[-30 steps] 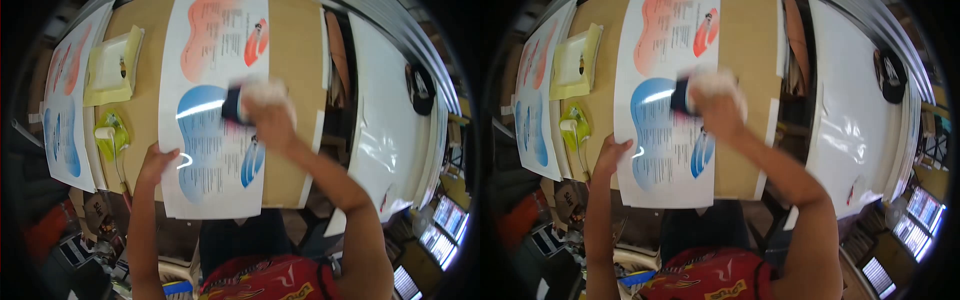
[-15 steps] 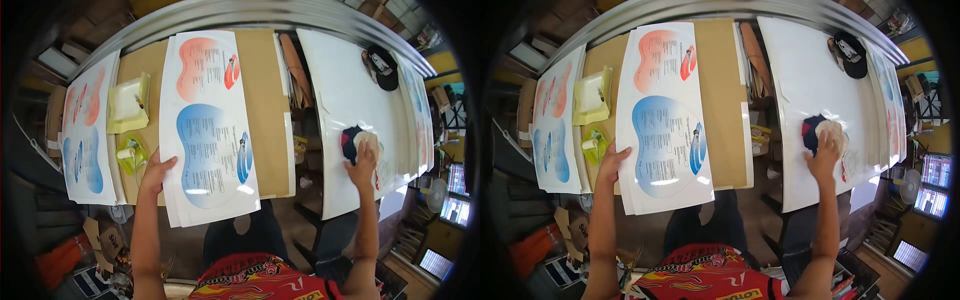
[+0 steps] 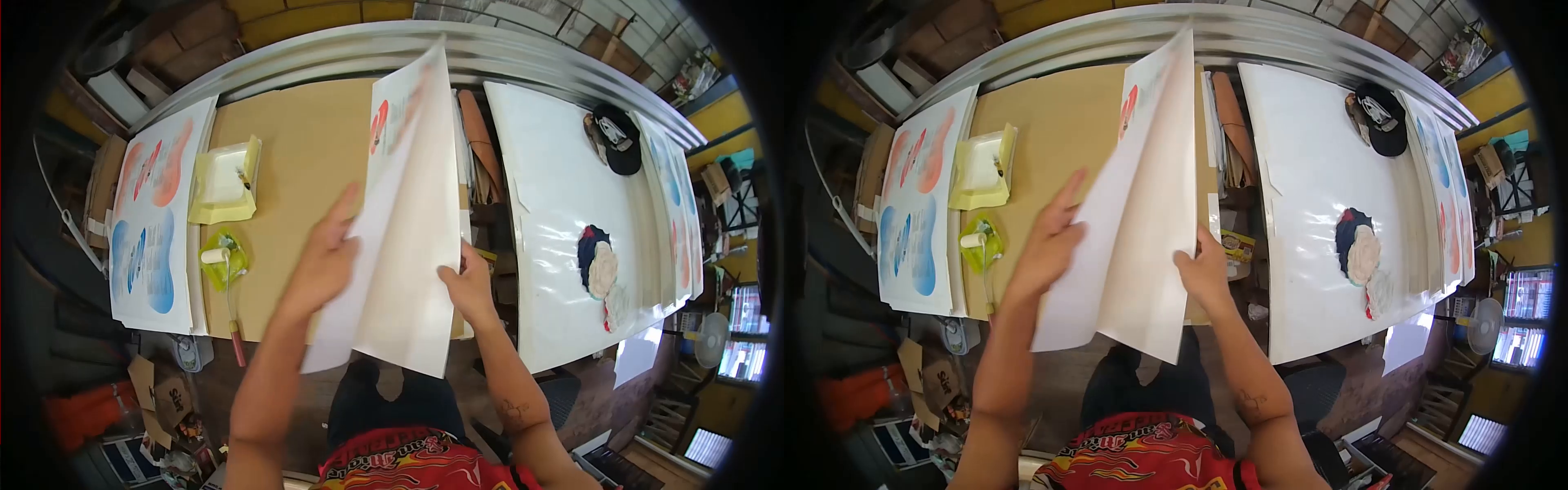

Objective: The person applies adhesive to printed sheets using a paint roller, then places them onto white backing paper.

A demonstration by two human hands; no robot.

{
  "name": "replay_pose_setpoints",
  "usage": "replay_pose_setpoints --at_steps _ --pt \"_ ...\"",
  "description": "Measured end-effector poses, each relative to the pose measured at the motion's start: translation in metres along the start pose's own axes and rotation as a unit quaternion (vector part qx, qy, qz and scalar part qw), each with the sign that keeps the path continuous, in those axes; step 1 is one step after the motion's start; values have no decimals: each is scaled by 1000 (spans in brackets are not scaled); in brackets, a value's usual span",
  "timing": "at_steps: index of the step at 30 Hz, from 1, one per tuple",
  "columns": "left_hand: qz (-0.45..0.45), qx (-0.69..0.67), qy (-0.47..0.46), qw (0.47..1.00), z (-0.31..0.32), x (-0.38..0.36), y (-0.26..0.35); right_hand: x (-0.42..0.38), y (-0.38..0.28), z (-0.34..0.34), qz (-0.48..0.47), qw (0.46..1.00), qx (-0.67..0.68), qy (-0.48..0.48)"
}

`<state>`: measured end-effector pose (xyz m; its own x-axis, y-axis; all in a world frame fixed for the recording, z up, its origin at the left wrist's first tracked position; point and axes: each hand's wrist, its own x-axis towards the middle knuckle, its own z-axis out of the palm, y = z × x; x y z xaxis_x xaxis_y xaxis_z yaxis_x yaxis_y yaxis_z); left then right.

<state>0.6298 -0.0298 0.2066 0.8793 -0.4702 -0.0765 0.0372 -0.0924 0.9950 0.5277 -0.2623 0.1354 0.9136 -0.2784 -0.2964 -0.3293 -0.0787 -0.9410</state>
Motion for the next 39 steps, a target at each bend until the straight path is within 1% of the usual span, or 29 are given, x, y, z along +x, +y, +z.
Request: replay_pose_setpoints --at_steps 1,3,5,6,8,9,11,12,14,15,17,18,20,21,24,25,28,30,32,33,34,35,38,39 --pt "-60 -72 0 996 -18 -12 4 -1 13 -10 42 999 14 -9" --pt "-91 -72 21 993 -58 -35 -1 1 39 -28 117 992 47 -23" --pt "-81 -19 50 995 -102 -53 -34 11 93 -43 113 993 37 16" --pt "-101 1 74 992 -120 -60 -49 13 110 -49 111 993 32 33" --pt "-142 41 120 982 -150 -71 -78 11 116 -53 122 982 -108 92" --pt "-158 85 128 975 -160 -76 -103 10 119 -53 126 969 -177 119" --pt "-190 174 143 956 -174 -82 -146 10 132 -52 37 964 -225 138" --pt "-200 211 149 945 -172 -82 -148 10 128 -50 -8 957 -248 147" --pt "-220 283 160 920 -161 -82 -155 13 120 -56 41 940 -316 122" --pt "-219 302 150 916 -155 -78 -162 15 115 -58 64 929 -349 107" --pt "-227 344 144 900 -155 -77 -179 24 134 -68 -12 917 -377 130" --pt "-234 368 144 888 -164 -82 -187 30 143 -66 -52 911 -385 138" --pt "-208 409 175 871 -176 -82 -212 33 131 -62 32 951 -288 111" --pt "-189 425 180 867 -176 -77 -224 35 129 -61 28 947 -303 102" --pt "-175 432 180 866 -191 -72 -254 37 131 -57 -20 929 -351 113" --pt "-241 451 166 843 -187 -67 -249 38 131 -57 -17 922 -373 105" --pt "-277 506 187 795 -177 -66 -249 38 124 -57 22 920 -378 103" --pt "-233 551 190 779 -186 -63 -267 46 124 -61 -2 909 -410 72" --pt "-197 587 189 762 -192 -70 -280 55 140 -64 -73 888 -446 81" --pt "-206 587 189 760 -187 -72 -272 58 136 -62 -30 885 -460 70" --pt "-216 587 190 757 -181 -73 -262 53 116 -58 17 905 -422 57" --pt "-239 575 202 756 -168 -65 -241 50 113 -56 5 916 -393 76" --pt "-196 531 303 767 -157 -63 -244 49 112 -51 23 930 -355 96" --pt "-189 524 310 770 -153 -64 -244 48 112 -50 27 931 -349 102"
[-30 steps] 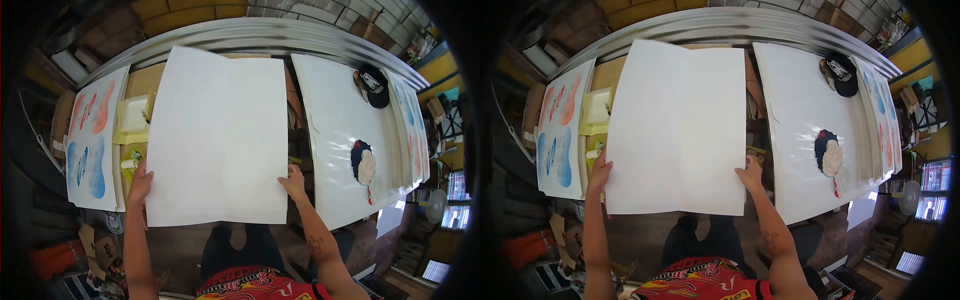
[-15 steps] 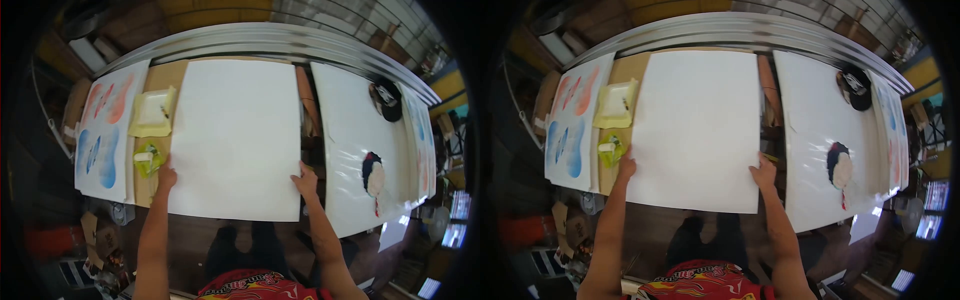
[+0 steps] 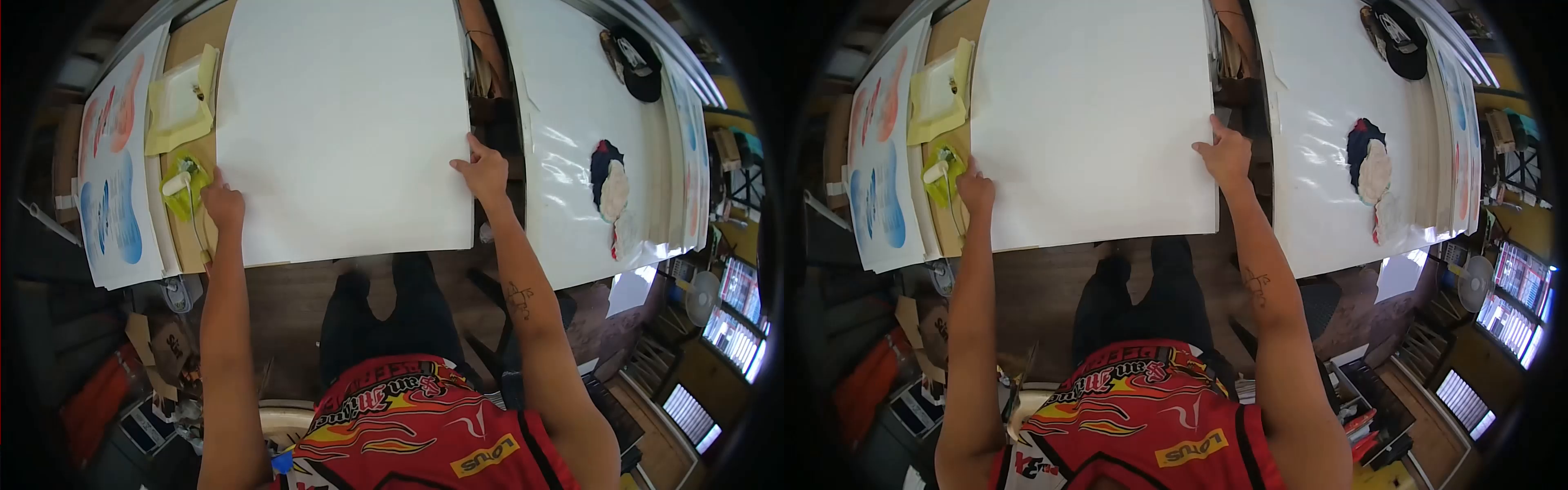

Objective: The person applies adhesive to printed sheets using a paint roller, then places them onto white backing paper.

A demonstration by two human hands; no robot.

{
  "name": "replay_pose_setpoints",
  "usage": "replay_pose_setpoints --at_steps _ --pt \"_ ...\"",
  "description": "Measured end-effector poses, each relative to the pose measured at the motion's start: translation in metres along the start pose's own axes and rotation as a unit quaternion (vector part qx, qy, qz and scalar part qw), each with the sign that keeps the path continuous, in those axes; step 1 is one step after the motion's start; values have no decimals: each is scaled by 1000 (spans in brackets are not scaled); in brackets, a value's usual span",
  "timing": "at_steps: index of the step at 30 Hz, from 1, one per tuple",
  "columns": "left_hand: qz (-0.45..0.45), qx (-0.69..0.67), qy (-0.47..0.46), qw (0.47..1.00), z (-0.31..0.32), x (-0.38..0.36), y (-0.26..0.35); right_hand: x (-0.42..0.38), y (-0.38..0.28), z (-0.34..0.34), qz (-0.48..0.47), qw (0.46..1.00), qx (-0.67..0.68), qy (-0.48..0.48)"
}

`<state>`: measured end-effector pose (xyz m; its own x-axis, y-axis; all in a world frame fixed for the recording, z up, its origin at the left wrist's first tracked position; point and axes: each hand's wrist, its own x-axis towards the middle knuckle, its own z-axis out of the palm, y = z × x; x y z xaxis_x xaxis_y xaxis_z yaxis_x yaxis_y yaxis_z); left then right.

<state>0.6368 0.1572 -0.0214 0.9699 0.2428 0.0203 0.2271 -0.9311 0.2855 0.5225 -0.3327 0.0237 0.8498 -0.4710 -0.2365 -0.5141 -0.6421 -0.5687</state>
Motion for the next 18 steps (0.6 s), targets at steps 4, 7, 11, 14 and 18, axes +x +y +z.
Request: replay_pose_setpoints --at_steps 4,7,11,14,18 --pt "29 -6 32 999 -2 -4 4 -1 -7 -1 22 999 22 7" --pt "60 4 37 997 2 0 3 4 -7 -1 10 1000 17 19" --pt "27 -32 30 999 0 -3 7 5 5 5 -12 999 10 29" --pt "50 -31 65 996 13 -5 -7 3 7 7 -24 999 3 43" --pt "46 -55 55 996 21 -1 -13 6 5 4 -11 999 29 38"
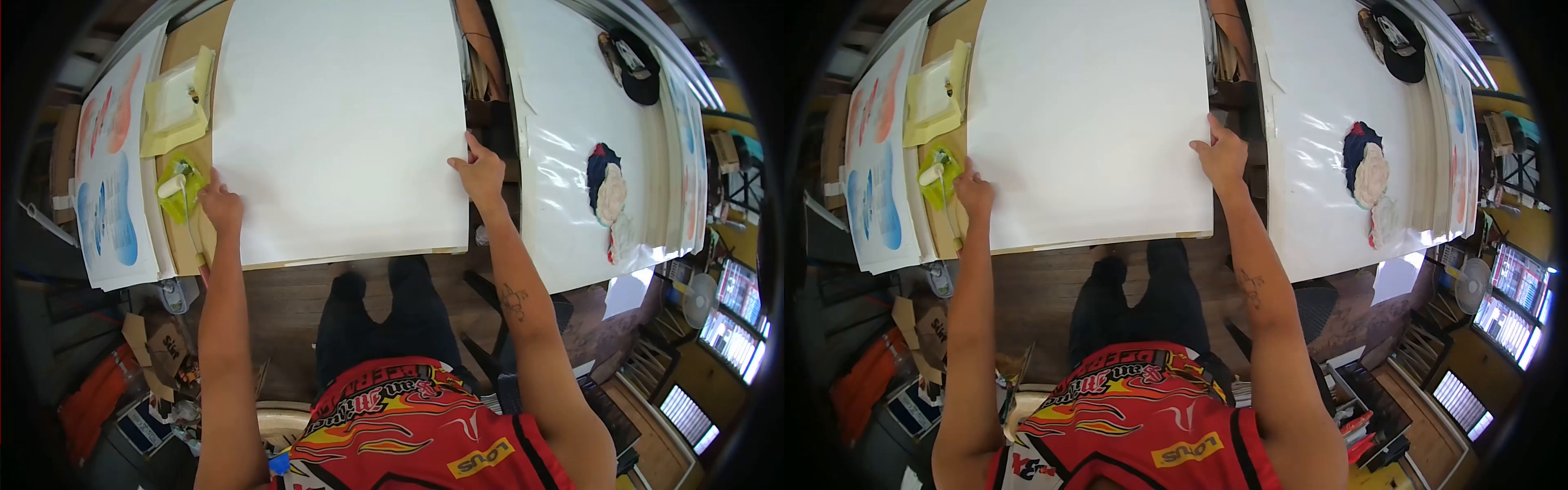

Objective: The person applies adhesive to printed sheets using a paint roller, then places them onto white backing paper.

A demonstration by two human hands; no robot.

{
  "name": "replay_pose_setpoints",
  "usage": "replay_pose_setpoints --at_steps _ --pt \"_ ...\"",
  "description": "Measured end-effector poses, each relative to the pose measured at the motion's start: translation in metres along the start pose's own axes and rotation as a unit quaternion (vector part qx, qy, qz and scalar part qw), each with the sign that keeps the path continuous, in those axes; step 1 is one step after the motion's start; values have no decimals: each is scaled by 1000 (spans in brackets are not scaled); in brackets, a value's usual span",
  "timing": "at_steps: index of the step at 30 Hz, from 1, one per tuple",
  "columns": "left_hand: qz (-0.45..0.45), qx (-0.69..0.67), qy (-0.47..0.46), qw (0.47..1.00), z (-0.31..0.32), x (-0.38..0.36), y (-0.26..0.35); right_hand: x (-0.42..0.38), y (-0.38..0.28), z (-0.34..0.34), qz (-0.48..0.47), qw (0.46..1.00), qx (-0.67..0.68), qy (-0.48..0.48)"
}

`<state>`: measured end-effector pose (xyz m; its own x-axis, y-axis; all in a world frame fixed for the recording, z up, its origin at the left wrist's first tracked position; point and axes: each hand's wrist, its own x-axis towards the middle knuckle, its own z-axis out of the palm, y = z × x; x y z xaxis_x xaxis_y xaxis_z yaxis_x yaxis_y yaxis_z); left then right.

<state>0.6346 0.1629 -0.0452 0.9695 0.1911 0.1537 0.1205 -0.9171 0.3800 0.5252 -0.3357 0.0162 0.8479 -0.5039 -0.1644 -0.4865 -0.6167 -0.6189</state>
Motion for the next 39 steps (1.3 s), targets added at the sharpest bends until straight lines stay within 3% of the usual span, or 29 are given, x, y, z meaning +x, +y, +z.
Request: replay_pose_setpoints --at_steps 3,8,14,17,20,22,23,24,25,27,29,31,32,35,36,37,38,39 --pt "-34 -35 -12 999 -2 1 4 1 -2 -2 3 1000 -4 -7" --pt "25 26 -3 999 -2 -2 -10 -9 -1 -3 -3 1000 -4 -10" --pt "-11 -4 -22 1000 -3 -2 -11 -10 -1 -7 9 1000 4 -18" --pt "13 24 -32 999 -11 -3 -4 -9 -3 -9 8 999 -11 -34" --pt "2 11 -43 999 -3 -2 -13 -8 0 -8 -30 999 -15 -20" --pt "58 96 -29 993 10 -4 -26 -9 -8 -15 -22 994 -88 -55" --pt "25 127 -66 989 0 -5 -8 -12 -3 -6 -55 983 -173 -21" --pt "30 139 -41 989 -3 -9 -1 -14 -5 -2 -78 972 -222 23" --pt "33 151 -16 988 -5 -13 5 -16 -33 -10 -87 970 -226 26" --pt "49 112 25 992 -17 -26 28 -19 -64 8 -162 972 -118 122" --pt "80 24 -1 996 -36 -40 48 -30 -124 36 -136 990 23 41" --pt "112 -111 2 987 -62 -60 55 -48 -196 83 -191 975 115 12" --pt "138 -134 22 981 -78 -69 53 -57 -239 104 -214 966 143 3" --pt "83 -185 13 979 -135 -79 23 -67 -342 164 -278 952 115 -56" --pt "30 -187 30 981 -143 -82 2 -76 -365 179 -258 949 21 -177" --pt "-21 -191 43 980 -149 -85 -23 -92 -372 198 -273 914 -66 -292" --pt "-70 -196 55 977 -154 -86 -49 -115 -375 215 -222 871 -130 -419" --pt "-123 -222 36 967 -155 -86 -81 -147 -367 234 -234 840 -153 -465"
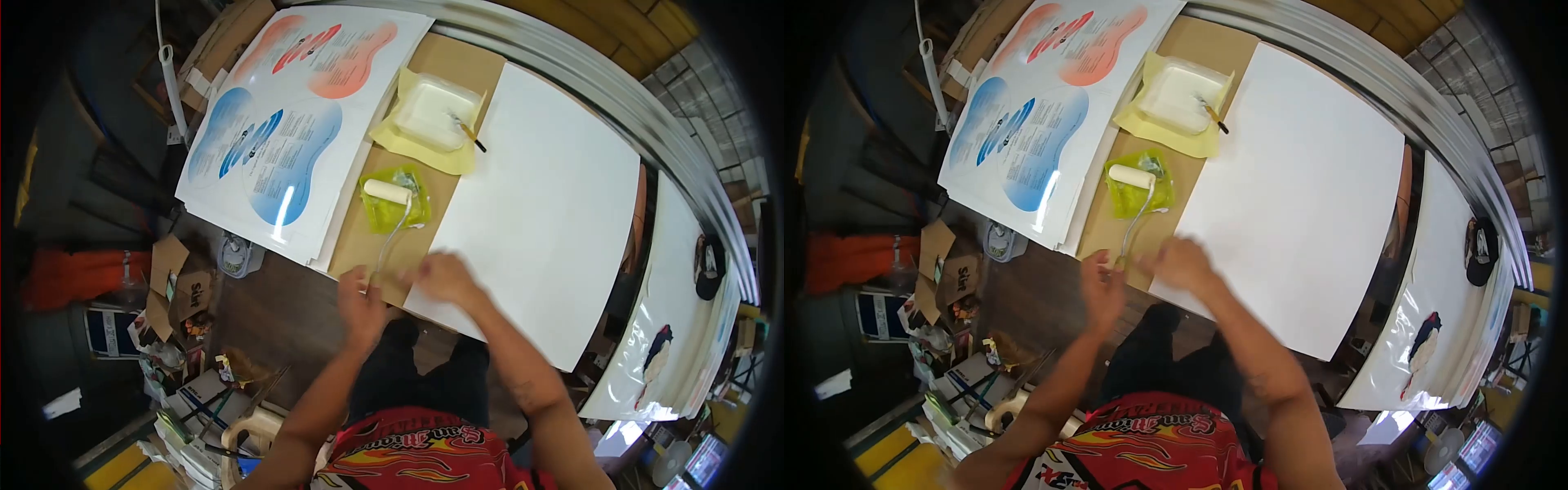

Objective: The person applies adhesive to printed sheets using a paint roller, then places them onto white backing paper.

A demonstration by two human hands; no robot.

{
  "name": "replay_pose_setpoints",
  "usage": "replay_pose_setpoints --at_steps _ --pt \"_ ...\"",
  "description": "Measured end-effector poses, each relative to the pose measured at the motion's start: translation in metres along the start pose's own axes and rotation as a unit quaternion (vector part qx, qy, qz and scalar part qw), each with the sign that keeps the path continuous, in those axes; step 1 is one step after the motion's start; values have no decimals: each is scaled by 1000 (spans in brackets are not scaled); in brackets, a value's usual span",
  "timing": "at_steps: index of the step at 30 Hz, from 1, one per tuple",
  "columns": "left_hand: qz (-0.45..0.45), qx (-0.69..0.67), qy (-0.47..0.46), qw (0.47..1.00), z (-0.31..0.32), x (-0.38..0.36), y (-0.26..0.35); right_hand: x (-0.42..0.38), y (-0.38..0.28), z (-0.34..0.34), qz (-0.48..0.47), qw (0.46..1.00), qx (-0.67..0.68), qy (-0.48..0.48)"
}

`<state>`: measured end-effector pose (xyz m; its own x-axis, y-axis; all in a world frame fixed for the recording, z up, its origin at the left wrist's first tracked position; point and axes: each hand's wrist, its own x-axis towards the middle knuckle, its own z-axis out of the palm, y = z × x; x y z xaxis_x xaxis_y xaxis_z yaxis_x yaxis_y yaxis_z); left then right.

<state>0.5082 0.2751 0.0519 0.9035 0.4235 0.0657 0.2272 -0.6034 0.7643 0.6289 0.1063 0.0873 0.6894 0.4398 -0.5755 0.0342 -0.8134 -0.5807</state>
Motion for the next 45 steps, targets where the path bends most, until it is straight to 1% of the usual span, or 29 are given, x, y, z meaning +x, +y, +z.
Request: replay_pose_setpoints --at_steps 1,2,3,5,6,7,8,10,11,13,14,16,20,23,25,27,29,31,32,34,35,39,42,44,45 --pt "-58 -22 -9 998 -13 9 -32 -10 -25 23 31 998 3 -57" --pt "-114 -44 -18 992 -19 14 -51 -15 -34 54 22 999 1 -47" --pt "-74 -59 -12 995 -21 23 -52 -21 -48 80 46 999 20 1" --pt "7 -85 2 996 -18 55 -46 -19 -55 124 45 988 114 90" --pt "18 -71 -4 997 -10 70 -49 -14 -55 142 42 977 162 135" --pt "31 -57 -10 998 4 85 -54 -9 -53 155 67 974 183 120" --pt "46 -44 -16 998 15 96 -61 -10 -57 162 88 966 191 148" --pt "-67 -86 -41 993 32 108 -73 -12 -61 172 128 947 207 211" --pt "-122 -106 -57 985 41 112 -76 -12 -62 176 121 935 230 241" --pt "-204 -179 -86 959 39 116 -67 -12 -58 187 109 908 276 295" --pt "-244 -212 -100 941 37 117 -63 -12 -54 192 102 902 285 307" --pt "-254 -225 -94 936 40 117 -60 -13 -50 194 84 890 303 330" --pt "-259 -277 -90 921 44 113 -63 -14 -41 195 75 891 304 328" --pt "-255 -268 -83 925 44 110 -48 -15 -37 193 63 888 319 324" --pt "-265 -256 -93 925 47 113 -51 -11 -28 203 50 883 323 336" --pt "-275 -260 -101 920 47 115 -51 -8 -15 204 7 858 434 275" --pt "-284 -278 -105 911 43 116 -47 -13 -2 202 -24 815 543 200" --pt "-253 -279 -95 921 46 117 -62 -27 -4 177 -42 753 644 124" --pt "-234 -285 -99 924 51 118 -69 -33 -1 171 -56 756 643 109" --pt "-223 -250 -110 936 49 120 -65 -45 6 165 -78 762 637 87" --pt "-229 -237 -108 938 49 121 -62 -50 4 157 -107 752 647 71" --pt "-237 -222 -67 943 48 116 -62 -64 -2 121 -90 749 654 56" --pt "-222 -235 -75 943 43 114 -62 -85 15 107 -114 720 673 128" --pt "-84 -117 -9 990 29 104 -38 -113 29 68 -61 743 626 229" --pt "-12 -57 26 998 24 102 -25 -124 43 49 -34 750 600 277"
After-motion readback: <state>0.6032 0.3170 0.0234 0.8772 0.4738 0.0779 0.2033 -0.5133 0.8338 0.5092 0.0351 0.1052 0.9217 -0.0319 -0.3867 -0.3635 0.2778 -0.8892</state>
